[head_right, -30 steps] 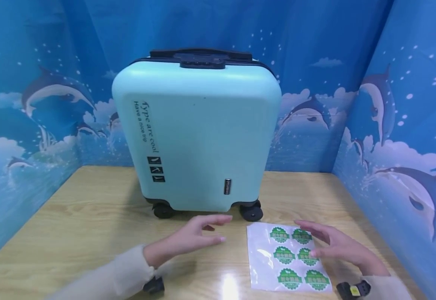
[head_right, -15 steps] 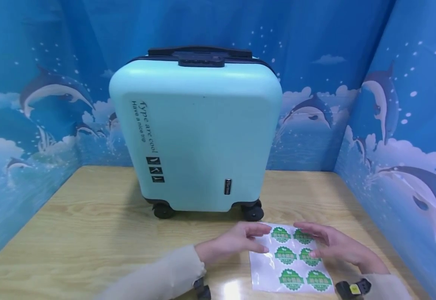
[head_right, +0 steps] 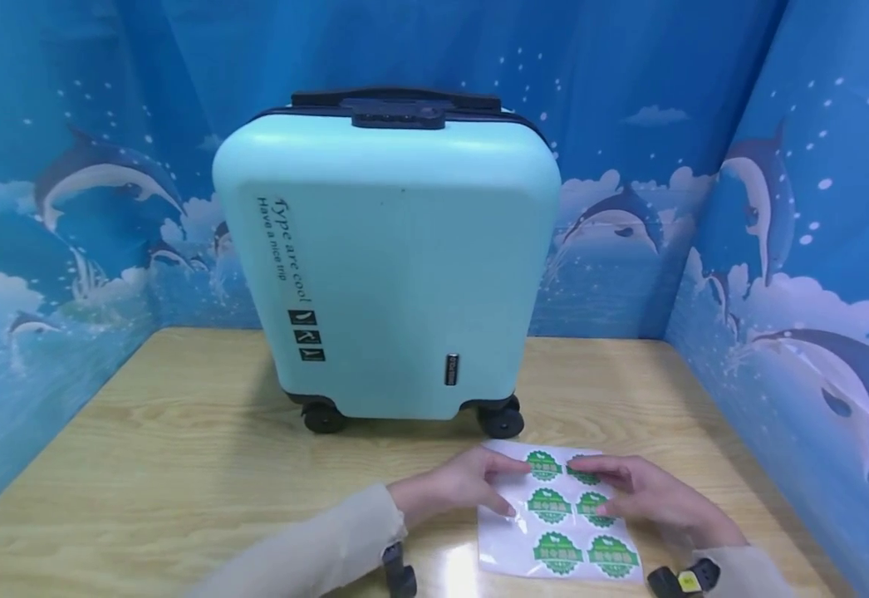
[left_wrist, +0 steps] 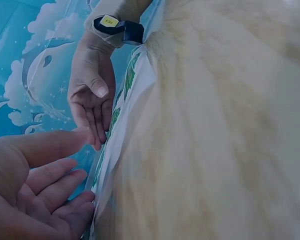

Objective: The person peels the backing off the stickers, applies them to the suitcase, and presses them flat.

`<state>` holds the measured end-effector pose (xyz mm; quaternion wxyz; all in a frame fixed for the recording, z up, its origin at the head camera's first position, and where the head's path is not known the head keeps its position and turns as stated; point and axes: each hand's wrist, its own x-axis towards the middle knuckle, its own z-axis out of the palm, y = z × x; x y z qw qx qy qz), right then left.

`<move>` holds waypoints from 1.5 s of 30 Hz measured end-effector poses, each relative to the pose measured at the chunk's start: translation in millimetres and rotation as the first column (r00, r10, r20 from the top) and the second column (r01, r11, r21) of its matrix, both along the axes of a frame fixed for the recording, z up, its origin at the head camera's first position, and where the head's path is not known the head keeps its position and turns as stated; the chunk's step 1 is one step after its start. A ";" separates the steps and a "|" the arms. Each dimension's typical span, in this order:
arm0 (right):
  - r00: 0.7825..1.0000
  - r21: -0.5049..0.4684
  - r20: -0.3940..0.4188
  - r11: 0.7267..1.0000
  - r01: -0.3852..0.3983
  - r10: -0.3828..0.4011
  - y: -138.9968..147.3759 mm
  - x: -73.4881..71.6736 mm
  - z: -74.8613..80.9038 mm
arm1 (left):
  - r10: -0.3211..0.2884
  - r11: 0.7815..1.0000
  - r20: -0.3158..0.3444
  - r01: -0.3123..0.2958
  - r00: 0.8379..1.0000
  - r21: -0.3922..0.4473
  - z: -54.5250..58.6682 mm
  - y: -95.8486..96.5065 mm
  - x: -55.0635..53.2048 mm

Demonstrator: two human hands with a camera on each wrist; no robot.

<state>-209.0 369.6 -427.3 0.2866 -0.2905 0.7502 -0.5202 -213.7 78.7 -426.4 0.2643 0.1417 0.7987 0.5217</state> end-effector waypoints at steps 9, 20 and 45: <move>0.997 -0.008 -0.016 0.997 0.074 -0.074 -35.0 6.7 -7.4 | -0.112 0.991 -0.078 0.105 0.991 -0.087 -5.0 -39.2 1.4; 0.967 0.106 -0.066 0.962 0.251 -0.245 -110.1 25.2 -2.6 | -0.026 0.999 -0.013 0.026 1.000 -0.035 -5.5 -107.4 9.0; 0.983 0.124 -0.138 0.982 0.140 -0.122 -190.0 18.4 -2.4 | 0.011 0.996 0.074 -0.018 0.997 0.092 -0.3 -200.1 23.5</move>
